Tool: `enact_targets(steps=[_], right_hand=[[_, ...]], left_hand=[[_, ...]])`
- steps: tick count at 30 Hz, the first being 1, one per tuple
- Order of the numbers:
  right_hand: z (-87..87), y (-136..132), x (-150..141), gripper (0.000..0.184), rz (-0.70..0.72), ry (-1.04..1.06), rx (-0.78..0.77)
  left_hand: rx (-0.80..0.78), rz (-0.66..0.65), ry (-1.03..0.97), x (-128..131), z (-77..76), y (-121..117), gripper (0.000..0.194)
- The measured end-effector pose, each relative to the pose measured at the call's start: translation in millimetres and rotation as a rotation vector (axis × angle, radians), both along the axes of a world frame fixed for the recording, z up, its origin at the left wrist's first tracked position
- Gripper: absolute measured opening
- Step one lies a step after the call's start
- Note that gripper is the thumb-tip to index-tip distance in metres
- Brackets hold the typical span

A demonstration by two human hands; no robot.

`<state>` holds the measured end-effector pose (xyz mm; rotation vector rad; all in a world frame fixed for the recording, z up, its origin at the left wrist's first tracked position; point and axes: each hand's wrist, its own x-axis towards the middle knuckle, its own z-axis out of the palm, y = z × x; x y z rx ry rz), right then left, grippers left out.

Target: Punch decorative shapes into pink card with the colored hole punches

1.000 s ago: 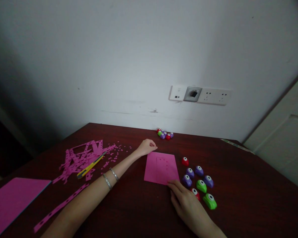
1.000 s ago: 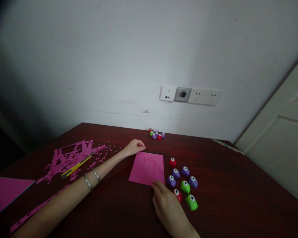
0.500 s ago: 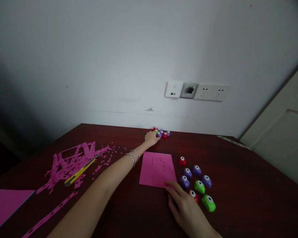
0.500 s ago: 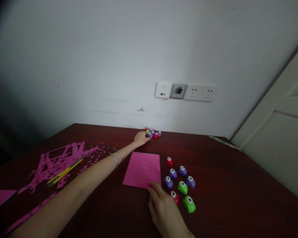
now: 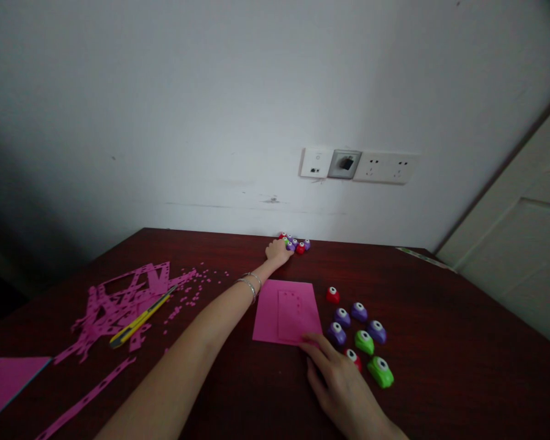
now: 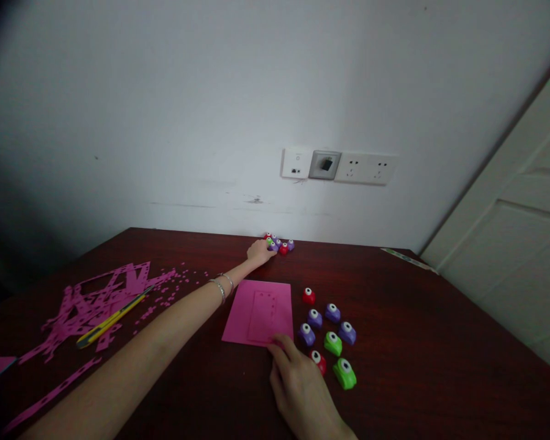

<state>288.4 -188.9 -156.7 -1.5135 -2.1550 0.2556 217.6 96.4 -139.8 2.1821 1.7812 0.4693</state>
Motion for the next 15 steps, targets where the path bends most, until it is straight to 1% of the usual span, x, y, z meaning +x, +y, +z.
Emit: enact_targets(steps=[5,9,12,15], right_hand=[[-2.9,-0.1,0.5,0.036,-0.003,0.005,0.020],[-4.5,-0.4,0.7,0.036,-0.002,0.014,0.027],[-4.8,-0.2,0.9,0.037,-0.005,0.009,0.014],[-5.2,0.8,1.2,0.037,-0.025,-0.015,0.007]], left_hand=[[0.032,-0.002,-0.032,0.8,-4.0,-0.5,0.023],[0.049,-0.028,-0.083,-4.5,-5.0,-0.9,0.019],[0.070,-0.075,-0.130,-12.7,-1.0,-4.4,0.022],[0.125,-0.169,-0.217,-25.3,7.3,-14.7,0.023]])
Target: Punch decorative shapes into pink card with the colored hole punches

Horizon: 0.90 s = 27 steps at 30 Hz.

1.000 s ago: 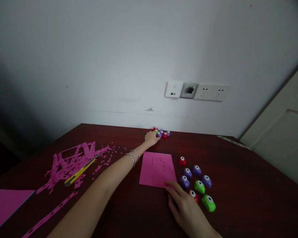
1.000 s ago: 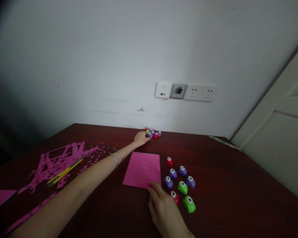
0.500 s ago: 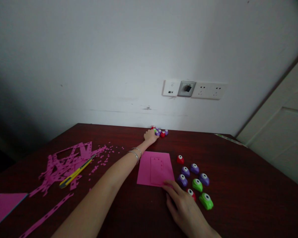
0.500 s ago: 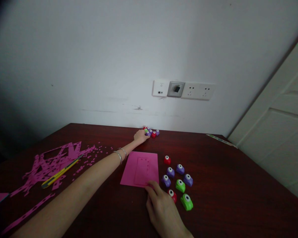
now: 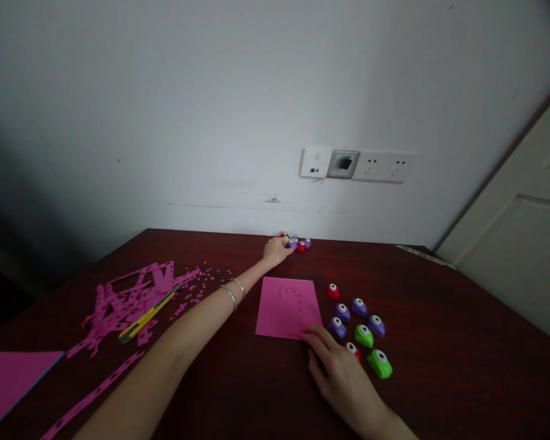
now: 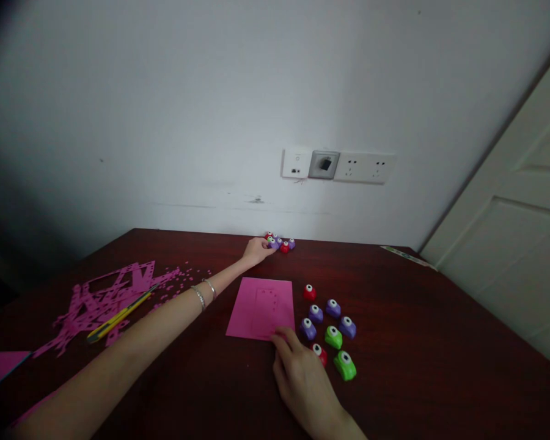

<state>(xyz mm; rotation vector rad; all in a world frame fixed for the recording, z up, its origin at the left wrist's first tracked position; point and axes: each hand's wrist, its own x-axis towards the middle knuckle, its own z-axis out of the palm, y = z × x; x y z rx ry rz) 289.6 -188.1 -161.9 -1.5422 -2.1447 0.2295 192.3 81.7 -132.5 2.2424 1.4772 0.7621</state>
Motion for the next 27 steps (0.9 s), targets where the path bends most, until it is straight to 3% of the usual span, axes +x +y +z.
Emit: enact_targets(steps=[4,7,15,20,27], right_hand=[[1.1,1.5,-0.2,0.033,-0.039,-0.020,0.012],[4.5,1.1,-0.7,0.028,-0.074,-0.055,0.025],[13.9,-4.5,-1.2,0.020,-0.086,0.031,0.001],[13.3,-3.4,-0.3,0.019,-0.093,0.108,0.003],[12.9,-1.4,-0.7,0.021,-0.106,0.171,0.011]], left_hand=[[0.090,-0.177,-0.145,-22.1,13.5,-28.3,0.024],[0.064,-0.266,-0.215,-39.6,23.0,-56.7,0.023],[0.013,-0.375,-0.303,-76.0,49.7,-122.0,0.020],[0.042,-0.394,-0.281,-86.6,54.2,-138.1,0.017],[0.058,-0.423,-0.207,-86.1,42.1,-137.6,0.019]])
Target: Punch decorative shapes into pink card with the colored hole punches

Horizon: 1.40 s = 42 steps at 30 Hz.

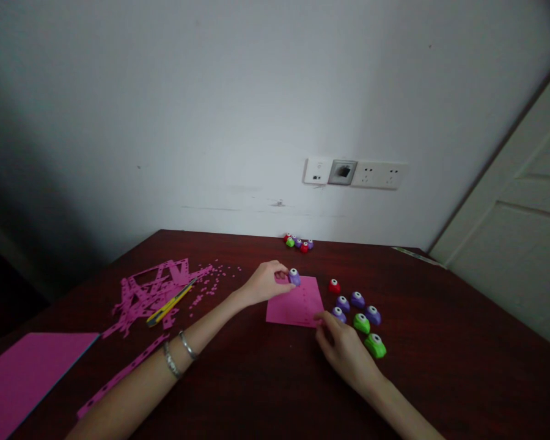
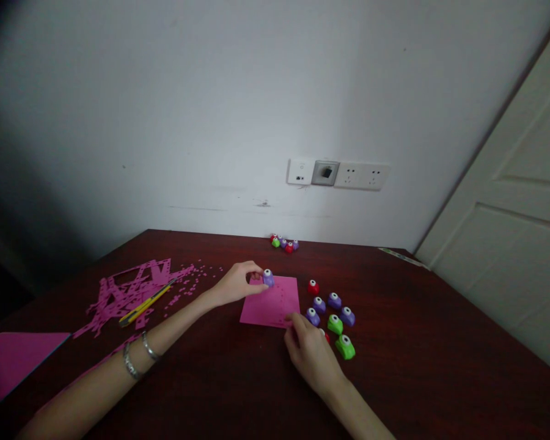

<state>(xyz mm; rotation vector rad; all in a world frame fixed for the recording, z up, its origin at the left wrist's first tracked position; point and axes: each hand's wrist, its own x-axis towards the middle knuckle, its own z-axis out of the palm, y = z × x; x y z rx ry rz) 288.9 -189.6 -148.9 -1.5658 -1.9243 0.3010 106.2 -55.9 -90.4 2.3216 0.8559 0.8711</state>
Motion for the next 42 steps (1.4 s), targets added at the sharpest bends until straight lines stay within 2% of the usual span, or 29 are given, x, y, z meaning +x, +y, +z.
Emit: enact_targets(steps=[4,8,13,17,28,31,34,36,39,42], right_hand=[[7.1,5.6,2.9,0.019,-0.009,0.029,0.032],[23.7,18.6,7.8,0.021,-0.083,0.067,0.063],[44.9,34.0,2.6,0.029,-0.168,0.076,0.013],[51.8,41.1,-6.0,0.029,-0.211,0.003,-0.039],[51.7,53.5,-11.8,0.023,-0.306,-0.174,-0.074],[53.5,55.0,-8.5,0.023,-0.304,-0.189,-0.072],[56.3,50.5,-2.6,0.024,-0.324,-0.175,-0.072],[56.1,42.4,0.6,0.023,-0.344,-0.147,-0.089],[50.1,24.7,0.8,0.022,-0.339,-0.110,-0.112],[39.9,7.4,-4.6,0.021,-0.341,-0.058,-0.095]], left_hand=[[0.028,-0.024,0.007,4.9,-7.2,1.0,0.022],[0.078,-0.005,0.039,11.8,-13.5,-0.1,0.022],[0.132,-0.015,0.091,17.2,-17.4,-4.3,0.023],[0.153,0.009,0.144,19.5,-17.3,-9.3,0.022],[0.252,0.034,0.223,24.8,-23.6,-14.8,0.022],[0.246,0.003,0.228,23.8,-22.8,-12.2,0.027],[0.226,-0.057,0.251,19.0,-17.9,-2.5,0.034],[0.186,-0.067,0.263,14.4,-14.5,8.6,0.031],[0.069,-0.067,0.285,9.5,-13.0,28.2,0.022],[-0.045,-0.078,0.318,10.3,-15.6,45.0,0.021]])
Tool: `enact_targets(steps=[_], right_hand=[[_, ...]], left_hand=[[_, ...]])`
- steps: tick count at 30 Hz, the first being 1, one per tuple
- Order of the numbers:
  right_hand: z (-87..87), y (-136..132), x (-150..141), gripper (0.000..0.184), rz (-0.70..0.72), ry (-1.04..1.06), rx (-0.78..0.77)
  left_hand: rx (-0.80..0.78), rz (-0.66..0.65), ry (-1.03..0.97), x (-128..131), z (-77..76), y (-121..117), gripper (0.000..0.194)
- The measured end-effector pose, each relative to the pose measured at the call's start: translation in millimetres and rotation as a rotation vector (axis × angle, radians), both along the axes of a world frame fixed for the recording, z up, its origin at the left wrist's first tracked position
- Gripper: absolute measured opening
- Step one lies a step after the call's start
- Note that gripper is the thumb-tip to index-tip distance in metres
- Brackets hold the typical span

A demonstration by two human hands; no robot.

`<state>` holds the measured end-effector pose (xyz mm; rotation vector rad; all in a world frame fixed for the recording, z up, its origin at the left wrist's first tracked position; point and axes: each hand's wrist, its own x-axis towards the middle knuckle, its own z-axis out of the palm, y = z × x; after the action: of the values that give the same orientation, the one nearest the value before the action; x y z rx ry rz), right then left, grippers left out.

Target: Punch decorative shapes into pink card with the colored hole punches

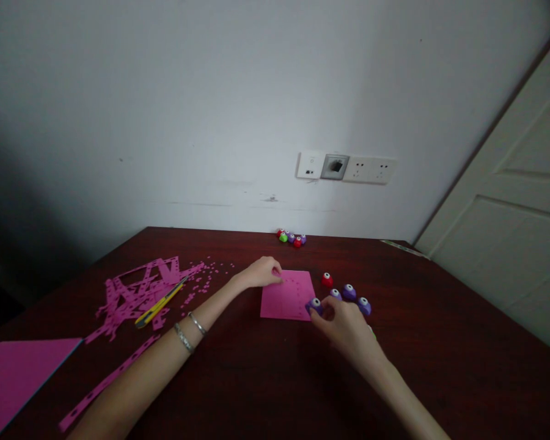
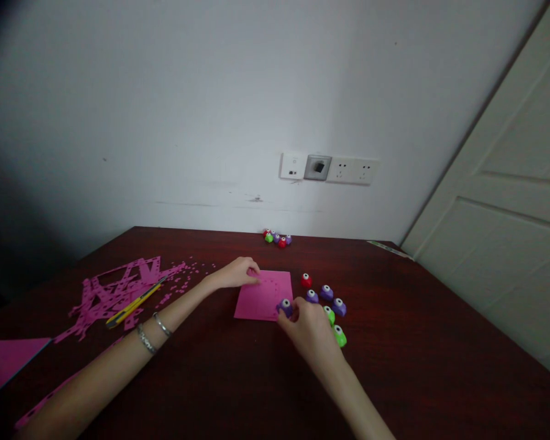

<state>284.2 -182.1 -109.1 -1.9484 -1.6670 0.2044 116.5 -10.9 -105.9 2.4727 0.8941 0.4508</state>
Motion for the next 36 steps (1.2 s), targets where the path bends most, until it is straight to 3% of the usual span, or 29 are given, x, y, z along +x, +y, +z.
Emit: enact_targets(steps=[6,16,23,29,36], right_hand=[[-16.9,-10.7,-10.5,0.019,0.021,0.079,-0.014],[-31.8,-5.6,-7.6,0.021,0.039,-0.039,0.045],[-35.2,-8.2,-8.1,0.022,0.074,-0.040,0.057],[-35.8,-9.4,-10.7,0.022,0.085,-0.050,0.038],[-33.4,-9.7,-12.0,0.023,0.094,-0.030,0.005]], left_hand=[[-0.034,-0.027,0.100,11.8,-7.9,18.4,0.030],[-0.044,-0.047,0.134,18.1,-23.8,24.8,0.033],[-0.048,-0.090,0.162,16.4,-24.7,24.0,0.031],[-0.047,-0.054,0.185,15.5,-23.4,21.5,0.046],[-0.104,-0.077,0.156,17.3,-23.0,21.7,0.038]])
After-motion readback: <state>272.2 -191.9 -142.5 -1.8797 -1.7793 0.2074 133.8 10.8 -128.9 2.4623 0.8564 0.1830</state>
